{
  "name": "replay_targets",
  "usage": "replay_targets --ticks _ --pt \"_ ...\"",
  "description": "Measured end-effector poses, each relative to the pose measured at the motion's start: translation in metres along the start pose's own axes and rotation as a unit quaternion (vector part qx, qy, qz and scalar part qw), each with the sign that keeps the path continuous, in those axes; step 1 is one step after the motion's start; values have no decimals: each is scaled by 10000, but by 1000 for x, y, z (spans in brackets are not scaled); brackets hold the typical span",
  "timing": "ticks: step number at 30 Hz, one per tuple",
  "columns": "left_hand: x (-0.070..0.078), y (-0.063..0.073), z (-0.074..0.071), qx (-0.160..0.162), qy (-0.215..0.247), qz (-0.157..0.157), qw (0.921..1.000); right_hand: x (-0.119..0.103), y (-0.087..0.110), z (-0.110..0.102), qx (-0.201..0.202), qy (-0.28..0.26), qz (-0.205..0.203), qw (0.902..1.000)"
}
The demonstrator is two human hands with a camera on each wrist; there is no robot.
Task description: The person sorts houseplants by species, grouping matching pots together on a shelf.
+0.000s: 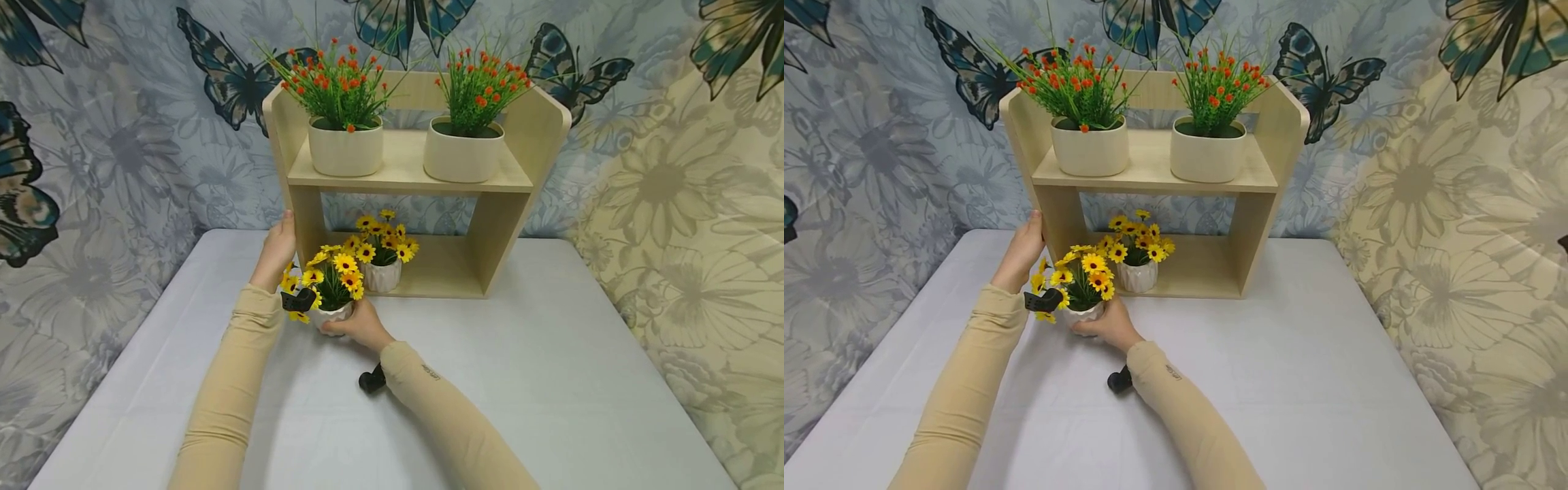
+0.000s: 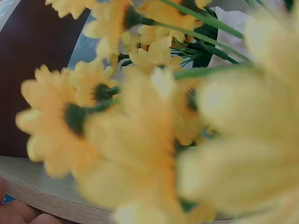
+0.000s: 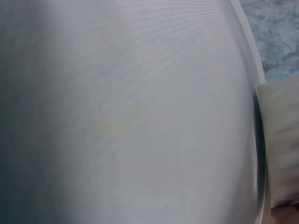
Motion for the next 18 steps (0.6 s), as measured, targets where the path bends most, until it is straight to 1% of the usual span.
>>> replay_targets --ticks 5,11,14,18 --pt "3 0 0 -68 -2 40 10000 -5 4 -6 11 -128 -80 9999" --pt "2 0 -2 -60 -42 60 10000 -10 9 -14 -14 -229 -146 9996" --pt "0 1 -1 -136 20 31 9999 -8 11 -21 56 -249 -58 9997" --pt "-2 1 0 -188 48 0 9998 0 17 -34 245 -204 245 9992"
Point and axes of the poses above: each hand's wrist, its own y-axis away from the middle knuckle, its own z-axis out of the palm, x = y × z, the point moved 8 cm from there along -y, towards the middle knuckle, and after that the axes turned 10 degrees about z, right-handed, at the moved point
